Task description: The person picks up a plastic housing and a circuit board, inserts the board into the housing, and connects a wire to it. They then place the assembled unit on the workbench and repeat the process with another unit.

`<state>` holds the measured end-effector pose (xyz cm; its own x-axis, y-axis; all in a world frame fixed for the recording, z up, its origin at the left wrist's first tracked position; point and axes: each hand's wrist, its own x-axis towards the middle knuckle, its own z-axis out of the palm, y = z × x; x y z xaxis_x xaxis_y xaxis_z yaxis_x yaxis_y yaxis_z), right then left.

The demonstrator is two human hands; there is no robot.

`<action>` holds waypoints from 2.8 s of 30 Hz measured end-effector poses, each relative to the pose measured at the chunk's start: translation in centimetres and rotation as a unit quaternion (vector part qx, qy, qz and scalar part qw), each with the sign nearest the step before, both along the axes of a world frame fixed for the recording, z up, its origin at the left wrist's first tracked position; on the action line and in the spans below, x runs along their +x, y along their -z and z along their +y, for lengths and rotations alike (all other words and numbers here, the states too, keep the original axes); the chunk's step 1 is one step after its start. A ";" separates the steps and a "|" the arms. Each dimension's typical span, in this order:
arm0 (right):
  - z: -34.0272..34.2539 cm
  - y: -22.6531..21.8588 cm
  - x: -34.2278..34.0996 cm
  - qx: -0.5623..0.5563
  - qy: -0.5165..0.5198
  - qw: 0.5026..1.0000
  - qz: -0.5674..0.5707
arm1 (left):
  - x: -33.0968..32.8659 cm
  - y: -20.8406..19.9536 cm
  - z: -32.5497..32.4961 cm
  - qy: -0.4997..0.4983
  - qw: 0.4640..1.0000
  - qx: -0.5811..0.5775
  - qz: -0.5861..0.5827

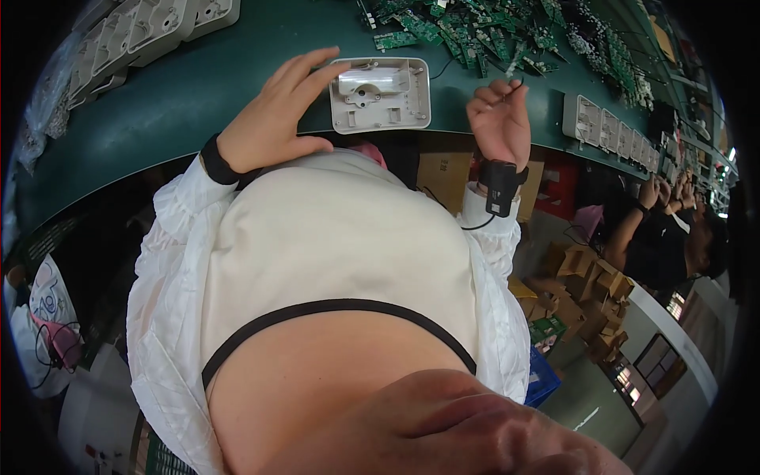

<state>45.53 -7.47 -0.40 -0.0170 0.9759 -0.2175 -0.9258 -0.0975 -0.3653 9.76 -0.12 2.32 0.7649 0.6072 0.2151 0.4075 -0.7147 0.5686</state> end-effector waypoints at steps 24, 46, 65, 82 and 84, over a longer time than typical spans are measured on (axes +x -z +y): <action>-0.1 -1.3 -8.0 0.075 -0.015 0.809 -0.582 | 3.6 1.1 -0.9 -0.065 0.988 -0.076 -0.114; -0.3 -1.3 -9.3 0.231 0.063 0.540 -0.807 | 4.3 0.2 -1.1 -0.036 0.985 -0.103 -0.130; 0.5 -2.9 -5.5 0.247 0.123 0.358 -0.892 | 3.8 1.6 -0.6 0.014 0.956 -0.252 -0.147; 4.7 -2.1 -3.0 0.459 0.192 0.138 -0.856 | 3.9 0.9 -0.5 -0.005 0.948 -0.293 -0.125; 5.0 -2.2 -2.9 0.504 0.264 0.151 -0.808 | 4.0 1.3 -0.3 -0.006 0.948 -0.290 -0.132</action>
